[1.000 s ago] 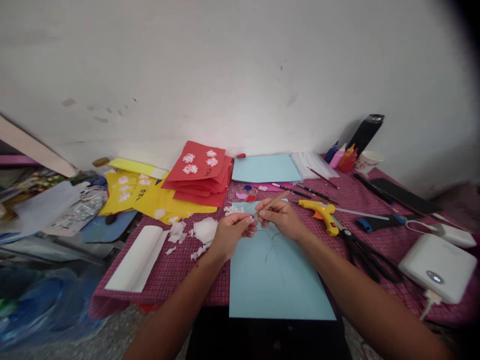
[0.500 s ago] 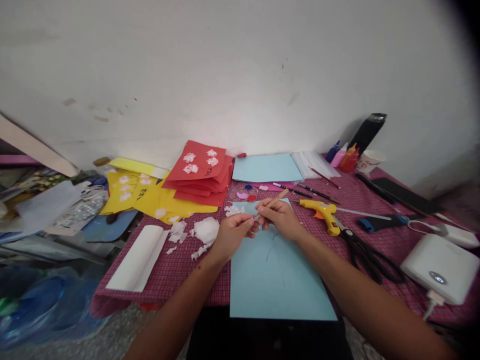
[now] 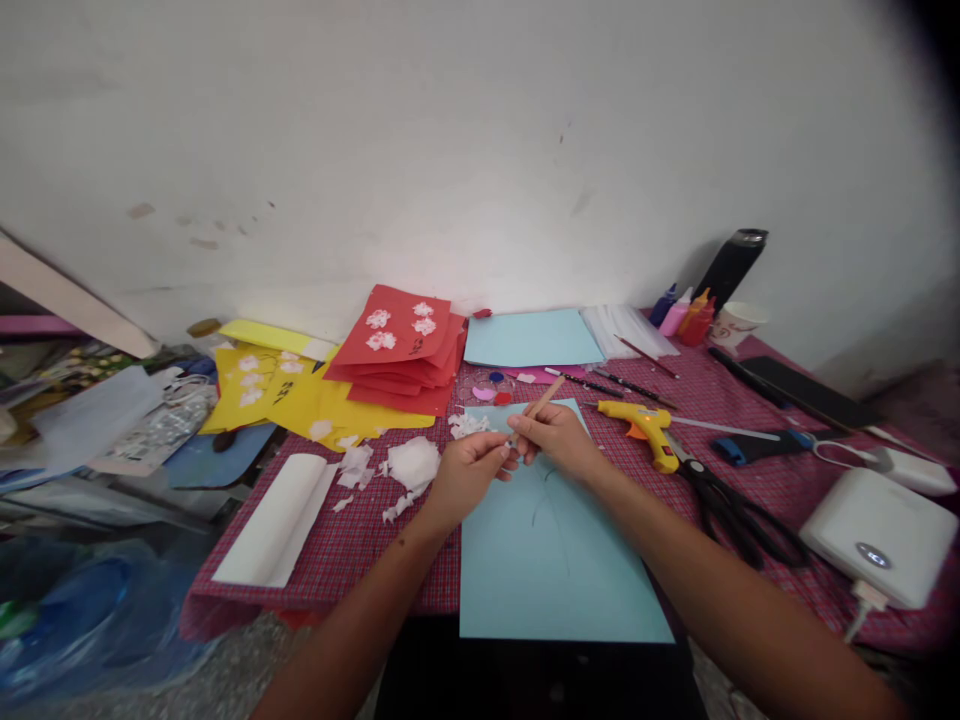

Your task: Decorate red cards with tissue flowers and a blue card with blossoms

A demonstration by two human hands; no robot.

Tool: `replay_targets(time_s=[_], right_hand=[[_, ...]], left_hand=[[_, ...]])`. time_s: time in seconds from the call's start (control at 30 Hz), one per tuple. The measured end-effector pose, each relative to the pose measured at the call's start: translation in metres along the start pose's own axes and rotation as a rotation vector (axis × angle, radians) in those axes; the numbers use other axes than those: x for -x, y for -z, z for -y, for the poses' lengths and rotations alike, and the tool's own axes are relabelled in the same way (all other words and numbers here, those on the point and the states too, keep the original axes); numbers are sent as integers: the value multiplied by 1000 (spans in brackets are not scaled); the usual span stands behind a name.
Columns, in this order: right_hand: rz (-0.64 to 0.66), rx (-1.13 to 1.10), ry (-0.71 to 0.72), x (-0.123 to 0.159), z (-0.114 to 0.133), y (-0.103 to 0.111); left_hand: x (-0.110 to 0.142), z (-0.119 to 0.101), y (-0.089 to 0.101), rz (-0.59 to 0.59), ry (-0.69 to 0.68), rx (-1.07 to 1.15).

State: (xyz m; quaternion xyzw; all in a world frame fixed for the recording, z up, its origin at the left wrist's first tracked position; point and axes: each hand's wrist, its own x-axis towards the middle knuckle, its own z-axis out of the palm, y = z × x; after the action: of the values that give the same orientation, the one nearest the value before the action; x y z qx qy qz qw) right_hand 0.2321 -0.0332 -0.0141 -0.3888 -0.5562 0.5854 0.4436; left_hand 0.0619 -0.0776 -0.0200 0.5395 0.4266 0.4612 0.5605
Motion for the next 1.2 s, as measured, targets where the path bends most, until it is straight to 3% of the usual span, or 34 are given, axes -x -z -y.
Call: replay_targets(time_s=[0.67, 0.8, 1.0, 1.1, 1.2], right_hand=[[-24, 37, 57, 1, 8, 3], [-102, 6, 95, -1, 9, 8], [-267, -154, 141, -6, 14, 19], [-267, -167, 119, -7, 13, 20], [-250, -134, 117, -6, 11, 17]], left_hand=[[-1, 2, -1, -22, 63, 83], [0, 1, -1, -49, 84, 92], [-2, -15, 12, -236, -21, 67], [-7, -25, 24, -348, -84, 13], [-15, -31, 36, -338, -131, -204]])
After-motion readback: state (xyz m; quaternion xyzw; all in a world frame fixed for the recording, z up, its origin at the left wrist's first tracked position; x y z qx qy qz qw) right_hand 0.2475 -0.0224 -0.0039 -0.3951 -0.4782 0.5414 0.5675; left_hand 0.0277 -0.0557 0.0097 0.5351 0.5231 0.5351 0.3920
